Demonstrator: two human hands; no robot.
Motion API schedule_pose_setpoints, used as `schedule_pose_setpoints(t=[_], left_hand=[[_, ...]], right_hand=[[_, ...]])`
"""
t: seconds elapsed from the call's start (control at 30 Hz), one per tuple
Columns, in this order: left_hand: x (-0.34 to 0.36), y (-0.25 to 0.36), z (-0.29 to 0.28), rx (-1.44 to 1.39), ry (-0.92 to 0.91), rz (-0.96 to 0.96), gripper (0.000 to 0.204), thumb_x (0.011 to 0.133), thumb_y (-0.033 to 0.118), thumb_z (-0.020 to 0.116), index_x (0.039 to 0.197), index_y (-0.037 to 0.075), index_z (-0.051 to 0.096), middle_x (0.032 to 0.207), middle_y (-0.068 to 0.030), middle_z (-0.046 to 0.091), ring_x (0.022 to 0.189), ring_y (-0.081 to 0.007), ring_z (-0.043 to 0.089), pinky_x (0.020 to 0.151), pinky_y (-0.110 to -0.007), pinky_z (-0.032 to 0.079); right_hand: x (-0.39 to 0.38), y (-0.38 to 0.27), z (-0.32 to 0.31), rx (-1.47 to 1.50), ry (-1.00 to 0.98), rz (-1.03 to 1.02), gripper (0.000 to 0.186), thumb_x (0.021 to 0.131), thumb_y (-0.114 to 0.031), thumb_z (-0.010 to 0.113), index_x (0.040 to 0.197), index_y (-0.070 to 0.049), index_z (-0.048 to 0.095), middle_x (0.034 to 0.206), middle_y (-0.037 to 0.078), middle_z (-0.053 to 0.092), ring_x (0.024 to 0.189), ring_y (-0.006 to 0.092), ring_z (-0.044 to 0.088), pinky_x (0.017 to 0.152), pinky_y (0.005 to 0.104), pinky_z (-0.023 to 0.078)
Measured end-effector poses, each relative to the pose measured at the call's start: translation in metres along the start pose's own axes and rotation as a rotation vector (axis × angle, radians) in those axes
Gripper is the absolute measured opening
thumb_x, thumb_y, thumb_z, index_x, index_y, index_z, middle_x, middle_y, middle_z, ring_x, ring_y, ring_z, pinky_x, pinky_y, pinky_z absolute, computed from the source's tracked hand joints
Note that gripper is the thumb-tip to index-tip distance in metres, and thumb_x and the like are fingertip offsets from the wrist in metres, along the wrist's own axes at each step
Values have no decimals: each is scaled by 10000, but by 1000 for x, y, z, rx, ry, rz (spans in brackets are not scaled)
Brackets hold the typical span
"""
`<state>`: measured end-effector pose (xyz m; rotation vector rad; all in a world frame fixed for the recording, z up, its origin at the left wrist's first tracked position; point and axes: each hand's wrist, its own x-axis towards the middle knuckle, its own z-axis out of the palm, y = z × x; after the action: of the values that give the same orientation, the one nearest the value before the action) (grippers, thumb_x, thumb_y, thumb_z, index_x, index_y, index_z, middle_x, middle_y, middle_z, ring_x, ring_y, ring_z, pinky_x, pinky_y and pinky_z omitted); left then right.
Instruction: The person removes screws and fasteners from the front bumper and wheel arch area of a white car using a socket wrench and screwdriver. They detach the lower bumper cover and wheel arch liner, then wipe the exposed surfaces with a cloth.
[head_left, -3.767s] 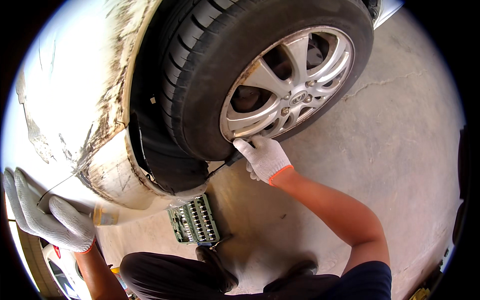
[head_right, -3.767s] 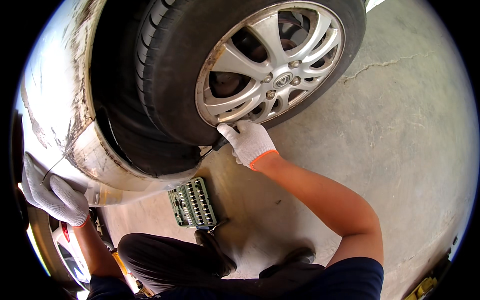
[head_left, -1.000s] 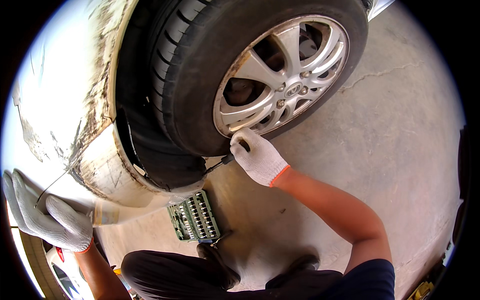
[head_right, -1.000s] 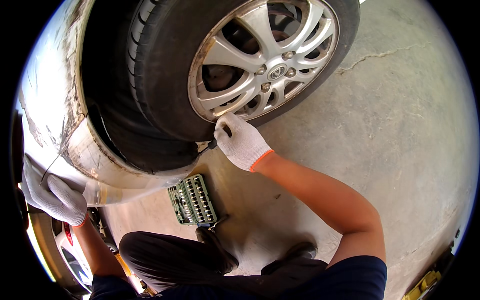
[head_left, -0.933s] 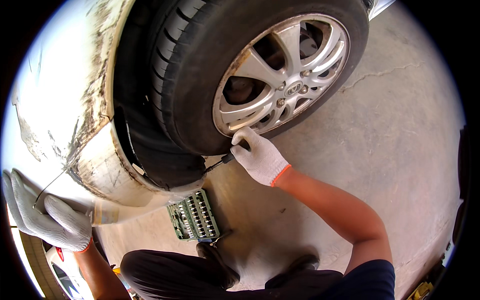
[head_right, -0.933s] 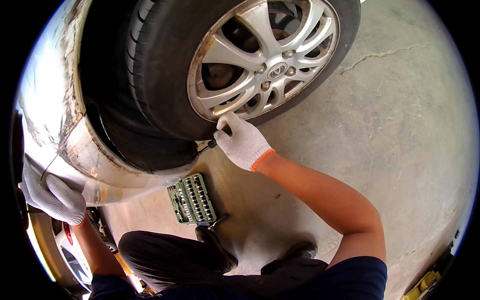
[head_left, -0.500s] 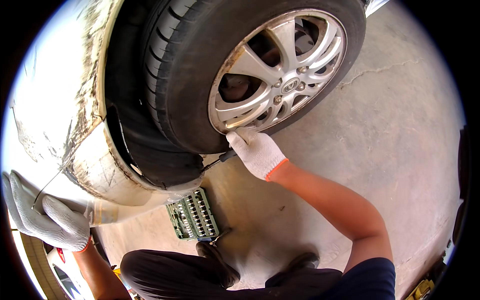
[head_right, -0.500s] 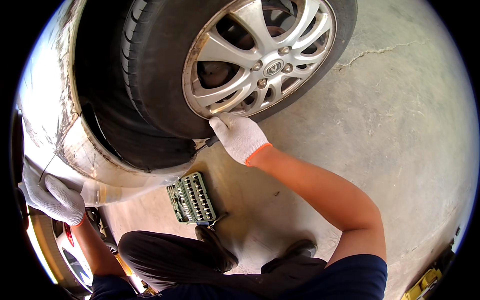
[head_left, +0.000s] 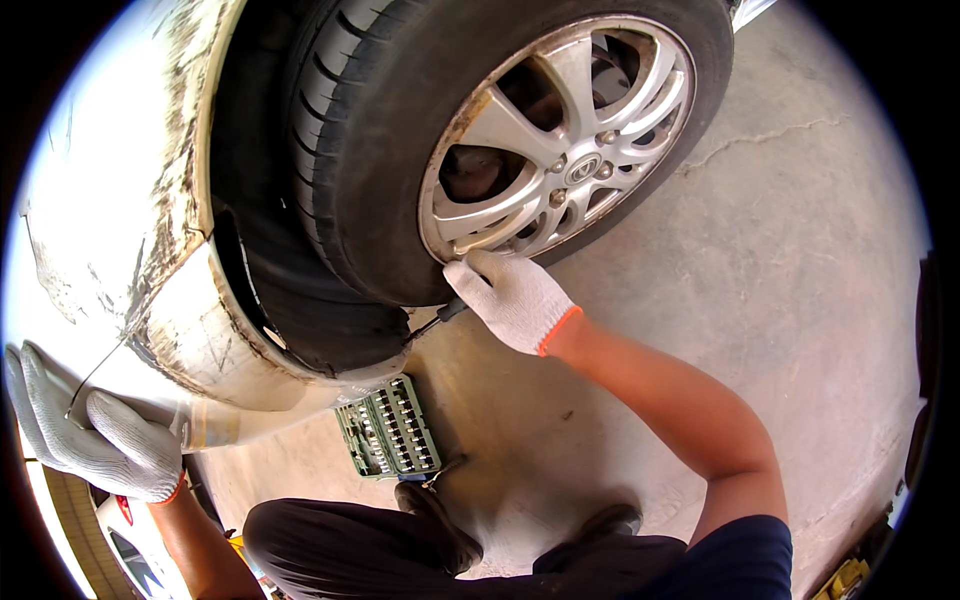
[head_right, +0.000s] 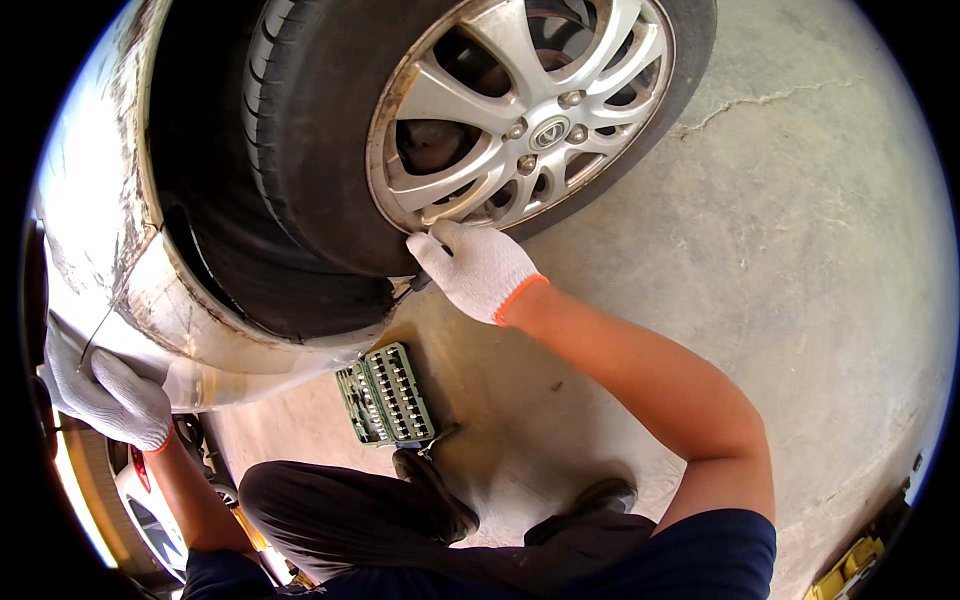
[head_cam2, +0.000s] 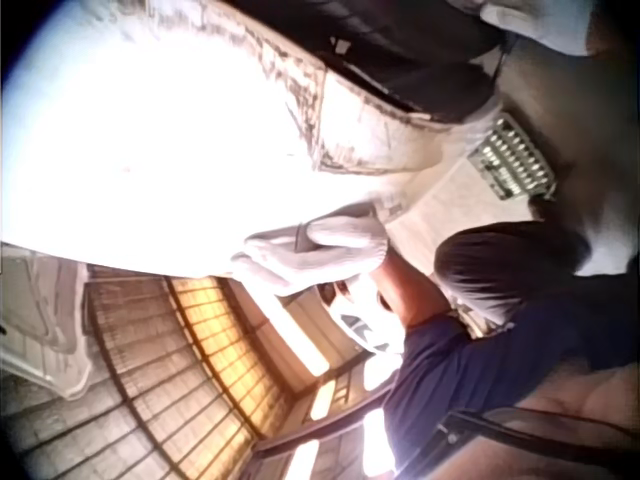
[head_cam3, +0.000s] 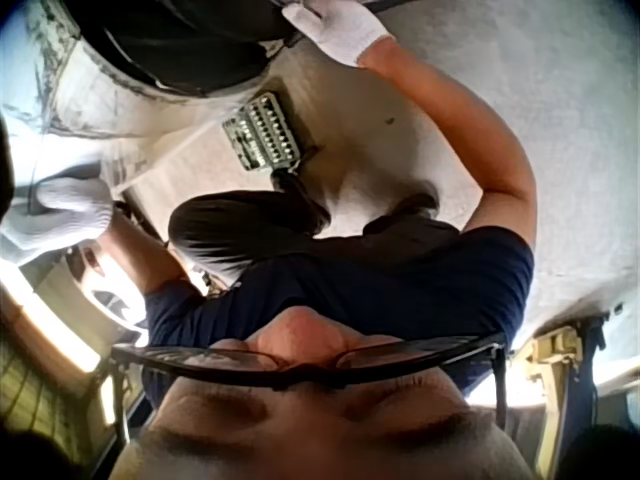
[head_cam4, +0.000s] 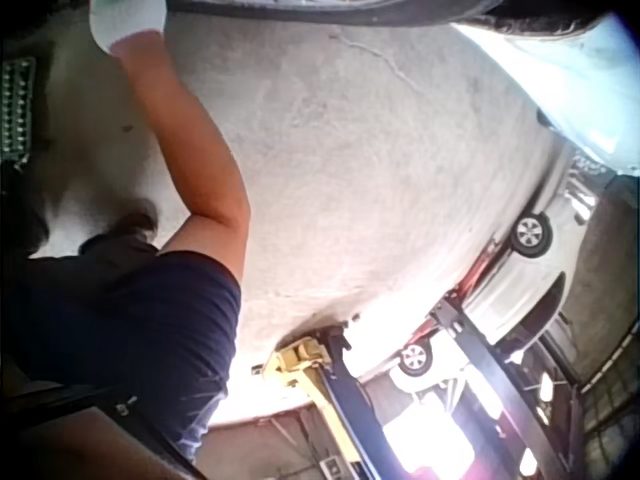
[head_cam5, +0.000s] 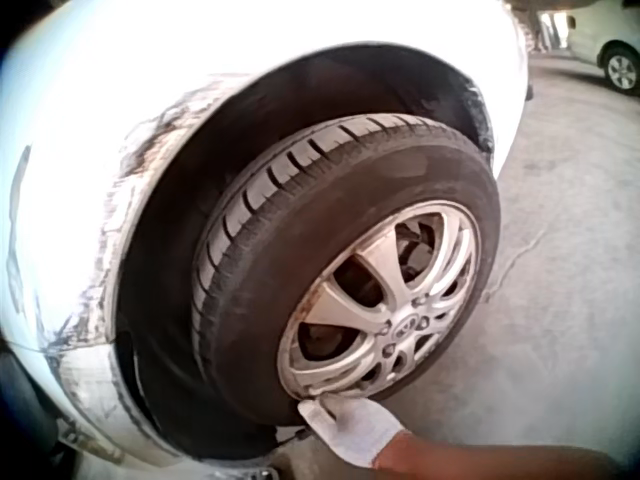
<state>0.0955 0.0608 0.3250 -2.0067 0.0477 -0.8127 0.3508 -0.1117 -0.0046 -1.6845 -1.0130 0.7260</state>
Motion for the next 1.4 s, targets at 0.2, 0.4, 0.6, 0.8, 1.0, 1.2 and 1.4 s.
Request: schedule_pose_setpoints(t=[0.2, 0.4, 0.6, 0.8, 1.0, 1.2, 1.4], left_hand=[[4, 2, 3, -2, 19, 8, 458, 1145, 112, 490, 1542, -114, 525, 1517, -241, 615, 1330, -364, 585, 1214, -467, 425], [2, -1, 2, -4, 23, 0, 458, 1143, 109, 498, 1543, -112, 529, 1526, -250, 601, 1317, -364, 598, 1207, -452, 438], [0, 2, 5, 4, 30, 20, 458, 1144, 107, 499, 1539, -123, 531, 1516, -256, 604, 1314, -365, 606, 1208, -461, 440], [-1, 1, 11, -29, 52, 16, 461, 1141, 105, 500, 1540, -123, 533, 1507, -258, 610, 1304, -362, 613, 1198, -463, 449], [9, -7, -7, 37, 10, 65, 457, 1135, 101, 500, 1534, -117, 538, 1488, -258, 604, 1231, -360, 631, 1147, -451, 480], [0, 0, 3, -26, 17, -3, 472, 1128, 93, 490, 1554, -107, 524, 1524, -256, 581, 1237, -351, 631, 1144, -443, 482], [11, 7, 2, -21, 17, 2, 504, 1122, 114, 491, 1585, -86, 511, 1561, -234, 566, 1362, -338, 568, 1193, -443, 436]], right_hand=[[-10, 14, 21, 142, 282, -195, 374, 1136, -395, 575, 1116, -27, 640, 946, 244, 705, 1019, 493, 684, 910, 524, 543], [-4, 8, -2, 35, 42, -76, 328, 1113, -359, 598, 1089, -34, 637, 999, 239, 707, 1005, 488, 700, 893, 535, 546], [-10, 8, 6, 36, 88, -61, 211, 1096, -256, 620, 1095, -46, 638, 1006, 222, 708, 1016, 459, 699, 887, 526, 542], [-12, 12, 8, 128, 151, -134, 180, 1078, -225, 641, 1089, -45, 630, 1006, 222, 705, 1000, 450, 695, 884, 530, 541], [-1, 5, -5, -129, -109, 88, 178, 1036, -170, 703, 1152, -71, 612, 1070, 170, 714, 1023, 415, 705, 909, 506, 553], [-13, 28, 1, 136, 55, -226, 144, 1022, -187, 690, 1031, -43, 688, 1097, 164, 727, 1067, 376, 713, 952, 458, 558], [-21, 66, 0, 59, -324, 31, 309, 982, -350, 649, 1032, -64, 756, 954, 196, 775, 899, 397, 730, 835, 480, 571]])
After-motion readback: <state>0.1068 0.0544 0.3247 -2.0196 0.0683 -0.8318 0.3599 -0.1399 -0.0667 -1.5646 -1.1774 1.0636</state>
